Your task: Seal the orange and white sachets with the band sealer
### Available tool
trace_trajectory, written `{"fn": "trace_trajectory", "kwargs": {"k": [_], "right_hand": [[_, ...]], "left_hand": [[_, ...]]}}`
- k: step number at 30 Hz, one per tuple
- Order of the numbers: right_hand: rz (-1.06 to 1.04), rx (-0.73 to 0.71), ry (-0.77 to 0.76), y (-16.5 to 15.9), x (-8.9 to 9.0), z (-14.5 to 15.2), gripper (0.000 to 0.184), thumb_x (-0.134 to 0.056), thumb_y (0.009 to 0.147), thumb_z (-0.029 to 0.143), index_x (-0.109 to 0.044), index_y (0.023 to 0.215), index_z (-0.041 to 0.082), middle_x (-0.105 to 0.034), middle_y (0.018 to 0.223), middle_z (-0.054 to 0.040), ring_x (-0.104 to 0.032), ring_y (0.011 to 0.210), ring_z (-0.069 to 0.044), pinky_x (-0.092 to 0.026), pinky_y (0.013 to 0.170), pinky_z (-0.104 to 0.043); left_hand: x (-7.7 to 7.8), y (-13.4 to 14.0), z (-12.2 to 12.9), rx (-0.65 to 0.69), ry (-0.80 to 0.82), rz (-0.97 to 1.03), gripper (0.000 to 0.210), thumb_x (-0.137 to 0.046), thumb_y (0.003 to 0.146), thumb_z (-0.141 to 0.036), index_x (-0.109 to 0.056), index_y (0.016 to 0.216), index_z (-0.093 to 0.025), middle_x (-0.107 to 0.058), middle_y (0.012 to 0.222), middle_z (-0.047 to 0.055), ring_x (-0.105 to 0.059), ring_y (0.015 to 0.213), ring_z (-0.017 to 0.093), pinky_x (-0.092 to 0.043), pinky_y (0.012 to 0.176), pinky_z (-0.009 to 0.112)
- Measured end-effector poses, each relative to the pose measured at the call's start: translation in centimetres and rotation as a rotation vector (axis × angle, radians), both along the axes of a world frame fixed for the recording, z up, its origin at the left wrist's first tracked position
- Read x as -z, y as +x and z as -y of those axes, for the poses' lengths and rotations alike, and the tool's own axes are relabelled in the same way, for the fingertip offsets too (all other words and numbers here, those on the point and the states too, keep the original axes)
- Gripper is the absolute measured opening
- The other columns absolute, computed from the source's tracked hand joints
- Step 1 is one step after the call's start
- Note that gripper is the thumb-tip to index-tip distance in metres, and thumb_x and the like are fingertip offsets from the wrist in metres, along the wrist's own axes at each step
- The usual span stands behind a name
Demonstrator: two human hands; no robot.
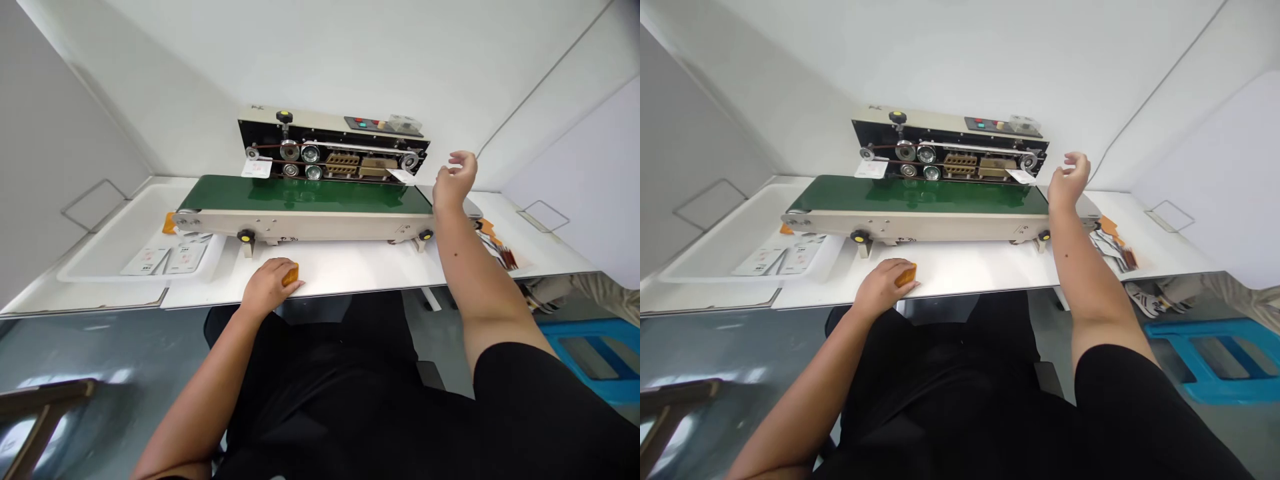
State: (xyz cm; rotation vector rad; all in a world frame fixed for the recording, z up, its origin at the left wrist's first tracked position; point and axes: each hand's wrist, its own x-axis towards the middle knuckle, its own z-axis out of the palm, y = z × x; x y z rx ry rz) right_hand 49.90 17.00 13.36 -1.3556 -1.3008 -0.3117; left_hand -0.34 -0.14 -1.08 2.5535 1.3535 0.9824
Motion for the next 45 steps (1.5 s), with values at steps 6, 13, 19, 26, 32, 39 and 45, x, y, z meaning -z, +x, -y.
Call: {"fn": "trace_trajectory", "kwargs": {"k": [6, 13, 19, 26, 32, 39, 45], "right_hand": [[0.114, -0.493, -0.088, -15.5, 6.0, 12.7, 0.024, -0.056, 0.098, 0.025, -0.067, 0.12, 0.025, -0.069, 0.111, -0.0075, -0.068, 0.103, -0.022, -0.061, 0.088, -0.039], [0.382, -0.981, -0.573, -27.8, 14.7, 15.8, 0.047, -0.071, 0.089, 0.018, -0.072, 0.136, 0.024, -0.07, 0.138, -0.0104, -0.058, 0.128, -0.032, -0.048, 0.114, -0.055], [0.211, -1.047, -0.537, -28.9, 15.4, 14.3, 0.046, -0.059, 0.083, 0.0, -0.083, 0.111, 0.028, -0.078, 0.115, -0.006, -0.064, 0.113, -0.027, -0.048, 0.108, -0.05], [-0.445, -0.995, -0.624, -27.2, 15.4, 14.2, 0.017, -0.078, 0.081, 0.032, -0.077, 0.095, 0.024, -0.072, 0.104, -0.0045, -0.065, 0.093, -0.02, -0.053, 0.09, -0.038], [-0.961, -1.081, -0.588, -26.4, 14.8, 14.2, 0.054, -0.087, 0.072, 0.061, -0.059, 0.099, 0.024, -0.072, 0.097, -0.0031, -0.068, 0.089, -0.02, -0.055, 0.078, -0.033], [-1.01, -1.13, -0.629, -26.2, 14.8, 14.3, 0.062, -0.08, 0.077, 0.074, -0.049, 0.105, 0.027, -0.066, 0.073, 0.0059, -0.049, 0.042, -0.01, -0.034, 0.04, -0.024], [-1.012, -1.142, -0.586, -26.4, 14.9, 13.9, 0.06, -0.088, 0.073, 0.06, -0.055, 0.111, 0.027, -0.065, 0.073, 0.0067, -0.056, 0.049, -0.012, -0.044, 0.051, -0.028]], "left_hand": [[0.1, -0.6, 0.2, -0.02, 0.022, 0.236, 0.025, -0.067, 0.101, -0.044, -0.075, 0.096, -0.021, -0.074, 0.106, 0.011, -0.07, 0.102, 0.026, -0.056, 0.095, 0.04], [-1.1, -0.7, 0.4, -0.077, -0.173, 0.259, 0.039, -0.057, 0.104, -0.04, -0.062, 0.07, -0.021, -0.059, 0.073, 0.003, -0.059, 0.07, 0.018, -0.045, 0.068, 0.032], [-1.9, -0.7, 0.4, -0.044, -0.353, 0.284, 0.037, -0.061, 0.099, -0.052, -0.069, 0.081, -0.02, -0.069, 0.082, 0.005, -0.063, 0.077, 0.02, -0.047, 0.072, 0.032], [-2.2, -1.6, -0.7, -0.042, -0.493, 0.403, 0.039, -0.062, 0.094, -0.055, -0.069, 0.083, -0.019, -0.068, 0.078, 0.002, -0.061, 0.075, 0.019, -0.047, 0.071, 0.03], [-1.8, -2.0, -1.1, -0.075, -0.556, 0.696, 0.043, -0.069, 0.088, -0.062, -0.068, 0.086, -0.019, -0.063, 0.074, 0.002, -0.059, 0.074, 0.018, -0.049, 0.075, 0.031], [-1.2, -3.0, -0.3, -0.139, -0.4, 0.946, 0.042, -0.059, 0.094, -0.062, -0.053, 0.08, -0.023, -0.05, 0.07, -0.001, -0.051, 0.066, 0.015, -0.047, 0.067, 0.029], [-1.1, -3.3, -0.8, -0.081, -0.527, 0.705, 0.037, -0.068, 0.091, -0.053, -0.059, 0.075, -0.021, -0.052, 0.069, -0.001, -0.046, 0.064, 0.014, -0.039, 0.062, 0.027]]}}
